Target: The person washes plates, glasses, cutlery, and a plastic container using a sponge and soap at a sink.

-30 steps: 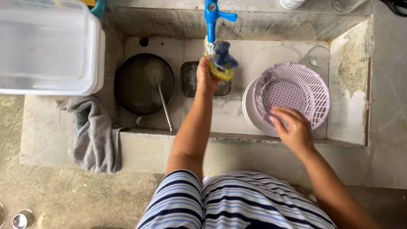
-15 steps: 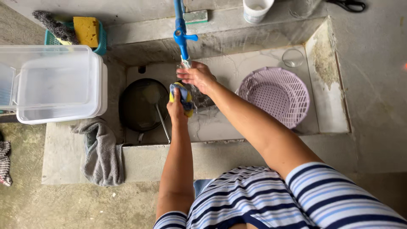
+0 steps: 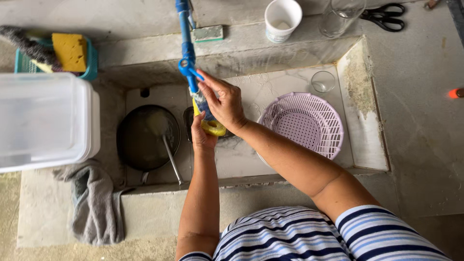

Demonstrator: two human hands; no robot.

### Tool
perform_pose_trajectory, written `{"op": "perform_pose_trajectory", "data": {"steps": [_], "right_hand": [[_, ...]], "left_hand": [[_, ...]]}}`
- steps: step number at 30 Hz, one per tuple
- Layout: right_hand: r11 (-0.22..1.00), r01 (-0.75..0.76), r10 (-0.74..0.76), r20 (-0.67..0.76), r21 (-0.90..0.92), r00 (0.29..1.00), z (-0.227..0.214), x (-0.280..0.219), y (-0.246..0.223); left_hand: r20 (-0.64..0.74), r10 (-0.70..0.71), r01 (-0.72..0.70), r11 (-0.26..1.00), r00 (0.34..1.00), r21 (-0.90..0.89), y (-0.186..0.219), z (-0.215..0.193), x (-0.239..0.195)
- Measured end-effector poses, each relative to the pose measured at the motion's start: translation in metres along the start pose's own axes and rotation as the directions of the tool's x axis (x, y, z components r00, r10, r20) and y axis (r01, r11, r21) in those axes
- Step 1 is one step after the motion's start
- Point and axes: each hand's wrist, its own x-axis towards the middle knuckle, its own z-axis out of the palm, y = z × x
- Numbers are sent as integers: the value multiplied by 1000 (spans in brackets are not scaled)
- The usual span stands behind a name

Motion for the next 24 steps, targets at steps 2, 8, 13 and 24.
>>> {"op": "perform_pose_trajectory", "data": {"steps": [2, 8, 13, 24], "right_hand": [[946, 310, -305, 69, -94, 950, -25, 9, 24], [908, -130, -126, -554, -399, 823, -149, 113, 179], [960, 23, -146, -426, -280, 893, -169, 146, 236], [818, 423, -497, -108, -389, 861, -171, 71, 161]], "left_hand": [[-45, -15, 17, 999, 999, 47, 1, 8, -2], [-31, 32, -24, 977, 999, 214, -12, -11, -10], [-51, 8, 0, 988, 999, 156, -24, -3, -35], [-96, 280, -150, 737, 955, 659, -24, -78, -34]]}}
